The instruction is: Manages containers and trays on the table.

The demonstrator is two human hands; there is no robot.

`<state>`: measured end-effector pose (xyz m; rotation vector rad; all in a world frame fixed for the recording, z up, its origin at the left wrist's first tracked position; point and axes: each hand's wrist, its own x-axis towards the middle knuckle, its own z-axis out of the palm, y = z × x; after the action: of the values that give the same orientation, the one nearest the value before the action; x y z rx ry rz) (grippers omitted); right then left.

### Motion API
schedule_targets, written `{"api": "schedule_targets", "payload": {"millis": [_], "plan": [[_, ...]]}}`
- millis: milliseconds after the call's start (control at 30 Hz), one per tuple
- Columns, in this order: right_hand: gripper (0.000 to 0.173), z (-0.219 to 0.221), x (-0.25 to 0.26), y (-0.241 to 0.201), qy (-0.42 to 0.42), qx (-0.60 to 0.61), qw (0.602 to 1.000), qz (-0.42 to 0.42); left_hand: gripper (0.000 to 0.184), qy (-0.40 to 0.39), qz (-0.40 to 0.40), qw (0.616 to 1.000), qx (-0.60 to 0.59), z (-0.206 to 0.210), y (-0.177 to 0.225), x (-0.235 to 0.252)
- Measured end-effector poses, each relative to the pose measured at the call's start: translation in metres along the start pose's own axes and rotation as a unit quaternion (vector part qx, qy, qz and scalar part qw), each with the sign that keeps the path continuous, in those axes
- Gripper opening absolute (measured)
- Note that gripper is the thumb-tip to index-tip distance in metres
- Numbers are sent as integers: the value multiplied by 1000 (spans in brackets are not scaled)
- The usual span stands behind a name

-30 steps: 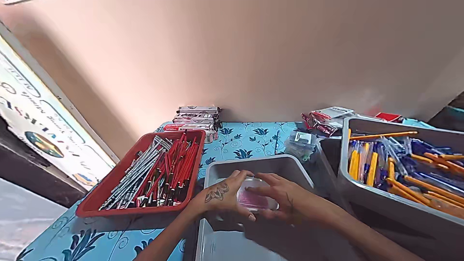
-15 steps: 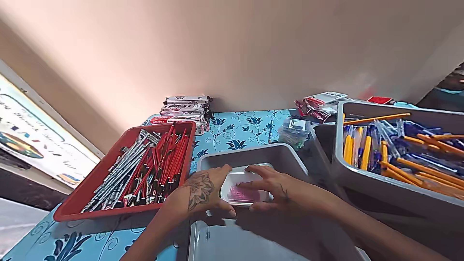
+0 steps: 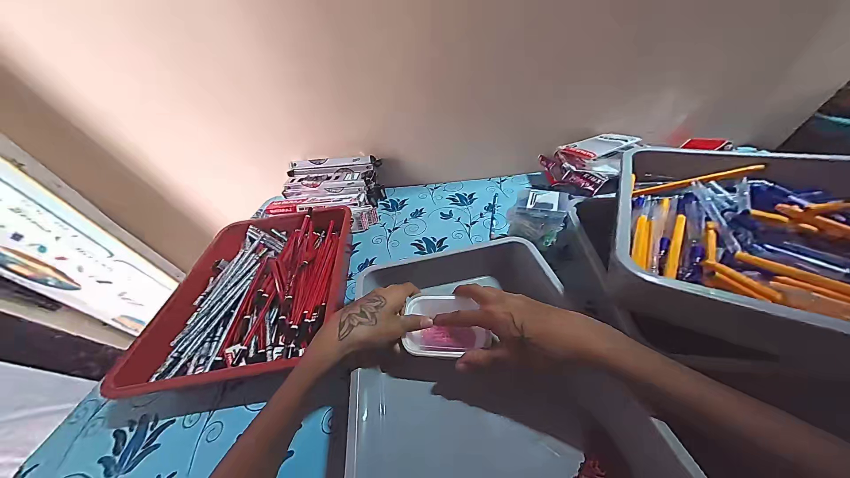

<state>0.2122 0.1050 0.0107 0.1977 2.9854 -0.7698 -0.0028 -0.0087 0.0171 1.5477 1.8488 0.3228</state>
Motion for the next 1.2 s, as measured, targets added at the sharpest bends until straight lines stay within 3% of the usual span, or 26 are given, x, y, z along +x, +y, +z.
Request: {"api": "schedule_targets", "payload": {"millis": [333,467,533,633,933,1200], "plan": [[61,-7,3,-9,-52,-17,998,39,47,86,73,980,161,9,-5,-6],[62,-8,2,-7,-59,-16,997,38,49,84,138,975,152,8,-6,-7],[62,-8,2,-6,-59,-17,997,37,61,48,166,976,133,4,-9,-13],[63,-8,3,-5,-67,-18,997,38,80,-6,165,979,119,-2,-12,-18],[58,2,-1,3,-12,-14,1000,-15,81,51,164,972,163,4,-16,-23],[58,-2,0,0,-28,-14,999,-24,80,65,140,960,232,11,-9,-33]]}}
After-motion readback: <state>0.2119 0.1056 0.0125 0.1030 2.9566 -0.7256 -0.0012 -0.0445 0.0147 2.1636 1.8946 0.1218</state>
